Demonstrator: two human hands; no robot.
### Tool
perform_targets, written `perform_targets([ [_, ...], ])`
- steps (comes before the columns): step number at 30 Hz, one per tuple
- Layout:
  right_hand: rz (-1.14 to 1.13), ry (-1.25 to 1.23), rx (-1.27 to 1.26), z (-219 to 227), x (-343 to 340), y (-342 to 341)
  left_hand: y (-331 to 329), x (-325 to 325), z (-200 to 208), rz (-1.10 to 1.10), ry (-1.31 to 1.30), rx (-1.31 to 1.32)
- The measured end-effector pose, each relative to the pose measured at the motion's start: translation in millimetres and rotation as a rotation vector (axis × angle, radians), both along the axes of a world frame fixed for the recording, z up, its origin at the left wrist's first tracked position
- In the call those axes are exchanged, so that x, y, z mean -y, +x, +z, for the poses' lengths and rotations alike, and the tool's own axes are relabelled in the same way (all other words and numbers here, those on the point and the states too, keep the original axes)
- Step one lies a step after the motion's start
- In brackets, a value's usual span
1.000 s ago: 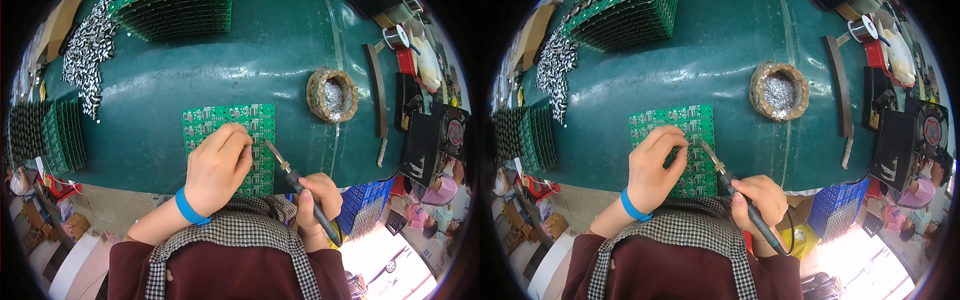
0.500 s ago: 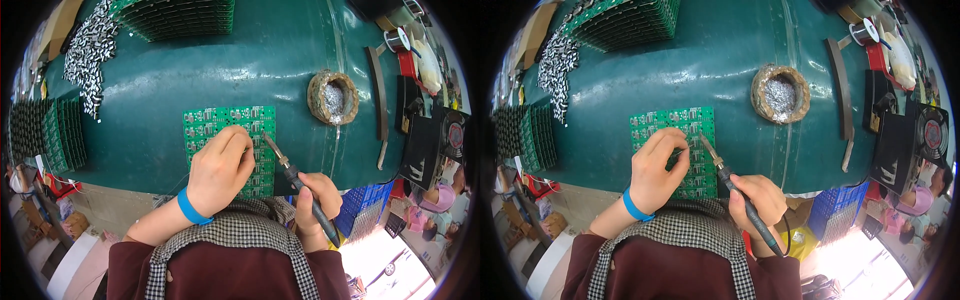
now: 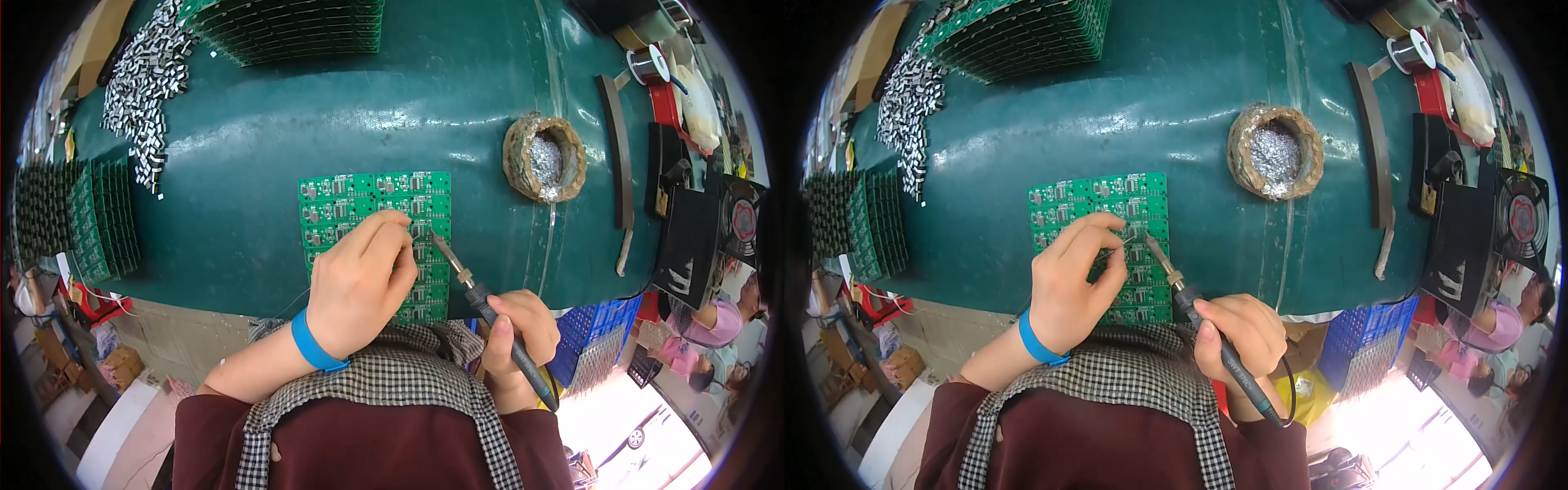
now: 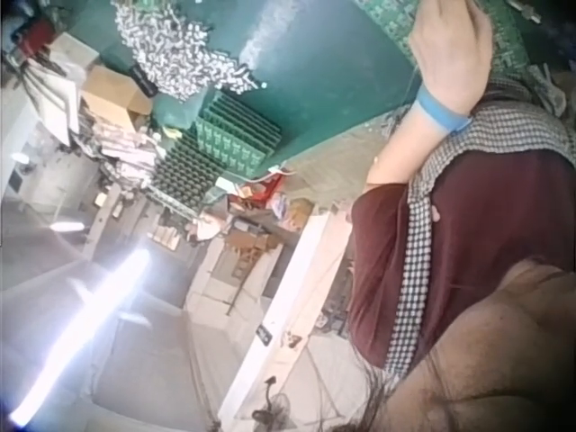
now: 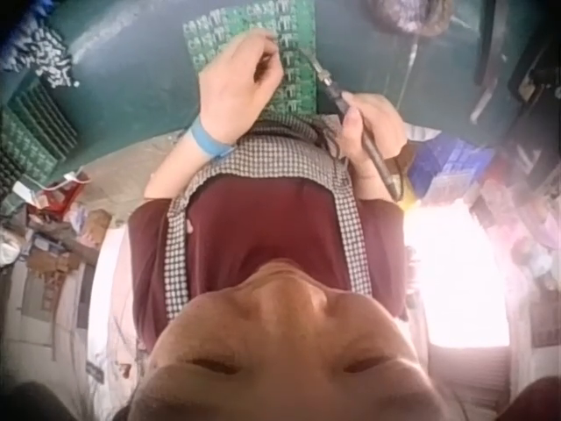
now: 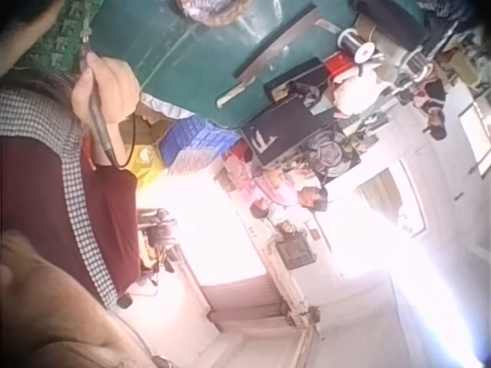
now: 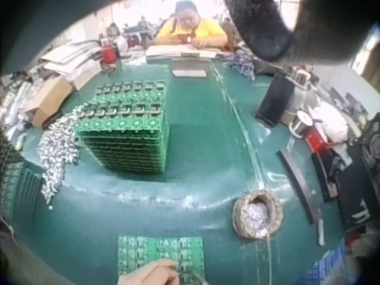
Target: The person solders electronic components onto a printed circuit board using a soldering iron and solder wire.
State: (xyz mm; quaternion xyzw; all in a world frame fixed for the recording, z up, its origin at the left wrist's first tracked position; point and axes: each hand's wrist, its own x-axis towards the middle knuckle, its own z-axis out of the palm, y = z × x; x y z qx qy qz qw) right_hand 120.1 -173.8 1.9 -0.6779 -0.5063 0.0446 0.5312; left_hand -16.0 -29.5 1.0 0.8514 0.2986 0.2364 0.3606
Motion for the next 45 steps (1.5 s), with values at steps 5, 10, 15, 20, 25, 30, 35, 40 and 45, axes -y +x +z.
perform_targets([
  [5, 0.019, -0.032, -0.011, 1, -2, 0, 0, 1, 2, 0.048, -0.096, -0.045],
  [10, 0.043, -0.033, -0.003, -2, -4, 0, 3, 2, 0, 0.037, -0.057, -0.052],
  [15, 0.049, -0.038, -0.003, -1, -3, 0, 3, 3, 0, 0.036, -0.035, -0.061],
  [20, 0.049, -0.022, 0.012, -3, 0, -3, 4, 4, -4, 0.006, 0.031, -0.049],
  [25, 0.061, -0.026, 0.048, -3, 5, -6, 0, 5, -1, -0.009, -0.007, -0.087],
  [30, 0.004, 0.036, 0.038, -2, 15, -4, -3, 8, 8, -0.009, -0.041, -0.070],
  [35, 0.054, 0.015, 0.043, -2, 12, -5, -5, 13, 1, 0.009, -0.053, -0.030],
  [40, 0.065, 0.001, 0.051, -4, 11, -6, -4, 15, -1, 0.015, -0.018, -0.036],
  [45, 0.065, -0.004, 0.040, -4, 15, -9, -6, 15, 0, -0.007, 0.010, -0.087],
])
